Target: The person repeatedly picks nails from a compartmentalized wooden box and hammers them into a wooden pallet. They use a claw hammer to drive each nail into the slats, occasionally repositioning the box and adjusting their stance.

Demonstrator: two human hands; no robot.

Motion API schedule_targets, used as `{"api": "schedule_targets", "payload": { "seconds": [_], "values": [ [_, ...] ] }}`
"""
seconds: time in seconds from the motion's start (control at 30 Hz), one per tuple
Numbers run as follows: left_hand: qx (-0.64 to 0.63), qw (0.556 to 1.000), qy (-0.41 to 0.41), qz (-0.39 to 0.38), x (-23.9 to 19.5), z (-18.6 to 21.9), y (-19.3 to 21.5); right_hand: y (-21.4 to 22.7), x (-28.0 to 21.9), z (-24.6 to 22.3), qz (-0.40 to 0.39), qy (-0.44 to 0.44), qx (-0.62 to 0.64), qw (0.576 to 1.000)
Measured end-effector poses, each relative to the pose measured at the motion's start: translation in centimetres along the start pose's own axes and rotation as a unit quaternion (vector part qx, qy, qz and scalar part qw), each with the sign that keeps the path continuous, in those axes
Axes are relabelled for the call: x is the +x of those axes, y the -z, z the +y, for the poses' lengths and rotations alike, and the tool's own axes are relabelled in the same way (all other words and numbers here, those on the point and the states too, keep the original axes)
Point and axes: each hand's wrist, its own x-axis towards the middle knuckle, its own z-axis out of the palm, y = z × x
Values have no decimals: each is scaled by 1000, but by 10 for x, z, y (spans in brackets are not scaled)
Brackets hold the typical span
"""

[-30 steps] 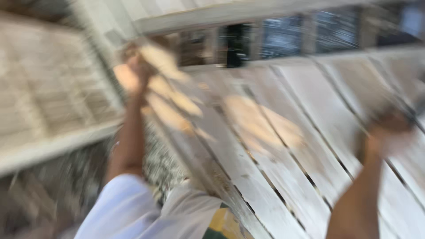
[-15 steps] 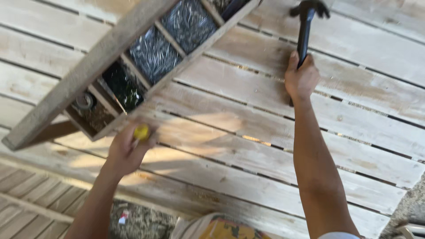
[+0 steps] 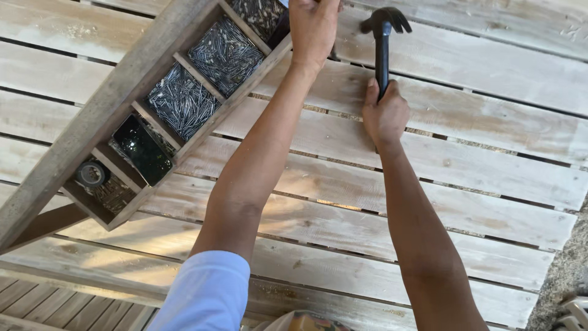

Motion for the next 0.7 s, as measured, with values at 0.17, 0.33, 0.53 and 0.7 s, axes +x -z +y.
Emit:
{"api": "schedule_targets", "payload": {
  "seconds": [0.17, 0.33, 0.53, 0.7],
  "values": [
    [109, 994, -7, -24, -11, -9, 28, 6, -2, -7, 4, 14, -2, 1000],
    [129, 991, -15, 21, -15, -7, 24, 7, -1, -10, 1, 3, -10, 1000],
    [192, 976, 29, -98, -33, -8, 19, 5, 3, -7, -6, 3, -14, 1000],
    [195, 968, -82, -135, -30, 26, 80, 2, 4, 1, 0, 9, -15, 1000]
  ]
}}
